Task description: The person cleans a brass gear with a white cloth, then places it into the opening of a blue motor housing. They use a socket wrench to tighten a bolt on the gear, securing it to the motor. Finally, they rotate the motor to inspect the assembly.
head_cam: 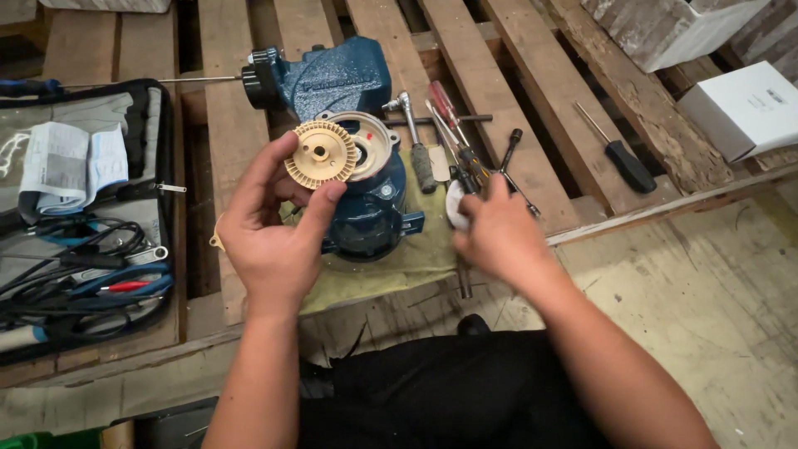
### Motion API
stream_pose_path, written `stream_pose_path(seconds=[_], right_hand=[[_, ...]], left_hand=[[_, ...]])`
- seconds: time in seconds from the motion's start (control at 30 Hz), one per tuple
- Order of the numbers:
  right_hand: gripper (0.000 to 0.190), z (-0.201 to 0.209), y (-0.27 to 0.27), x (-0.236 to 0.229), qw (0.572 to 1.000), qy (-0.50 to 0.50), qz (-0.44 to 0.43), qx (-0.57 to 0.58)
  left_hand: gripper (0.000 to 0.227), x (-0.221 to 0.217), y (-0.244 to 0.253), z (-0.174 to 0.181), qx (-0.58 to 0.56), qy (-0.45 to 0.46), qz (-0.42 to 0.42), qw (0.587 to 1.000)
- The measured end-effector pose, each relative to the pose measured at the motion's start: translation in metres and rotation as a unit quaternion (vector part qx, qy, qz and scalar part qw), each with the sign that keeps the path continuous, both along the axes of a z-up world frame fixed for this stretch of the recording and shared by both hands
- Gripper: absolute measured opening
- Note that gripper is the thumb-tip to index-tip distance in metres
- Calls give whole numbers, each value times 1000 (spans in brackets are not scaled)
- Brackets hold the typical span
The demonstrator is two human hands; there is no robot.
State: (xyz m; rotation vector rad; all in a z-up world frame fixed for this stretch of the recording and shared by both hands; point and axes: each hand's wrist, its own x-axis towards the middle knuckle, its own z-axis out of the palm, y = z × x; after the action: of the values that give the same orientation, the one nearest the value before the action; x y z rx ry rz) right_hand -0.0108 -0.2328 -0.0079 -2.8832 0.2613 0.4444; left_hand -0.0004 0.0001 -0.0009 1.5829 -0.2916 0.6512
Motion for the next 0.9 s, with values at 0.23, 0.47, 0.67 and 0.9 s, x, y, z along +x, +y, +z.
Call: stream_pose_path(seconds=[0.23, 0.47, 0.67, 0.9], right_hand=[[30, 28, -48, 3, 975, -50, -112, 188], [9, -19, -95, 20, 914, -192, -98, 344], [7, -36, -98, 31, 910, -263, -76, 311], [10, -53, -110, 41, 832, -354, -90, 417]], left_hand=[[54, 1, 2, 0, 3, -11, -4, 1000], [54, 1, 0, -1, 4, -7, -4, 1000], [54, 0, -1, 1, 10, -11, -10, 1000], [54, 2, 0, 1, 4, -17, -13, 1000]])
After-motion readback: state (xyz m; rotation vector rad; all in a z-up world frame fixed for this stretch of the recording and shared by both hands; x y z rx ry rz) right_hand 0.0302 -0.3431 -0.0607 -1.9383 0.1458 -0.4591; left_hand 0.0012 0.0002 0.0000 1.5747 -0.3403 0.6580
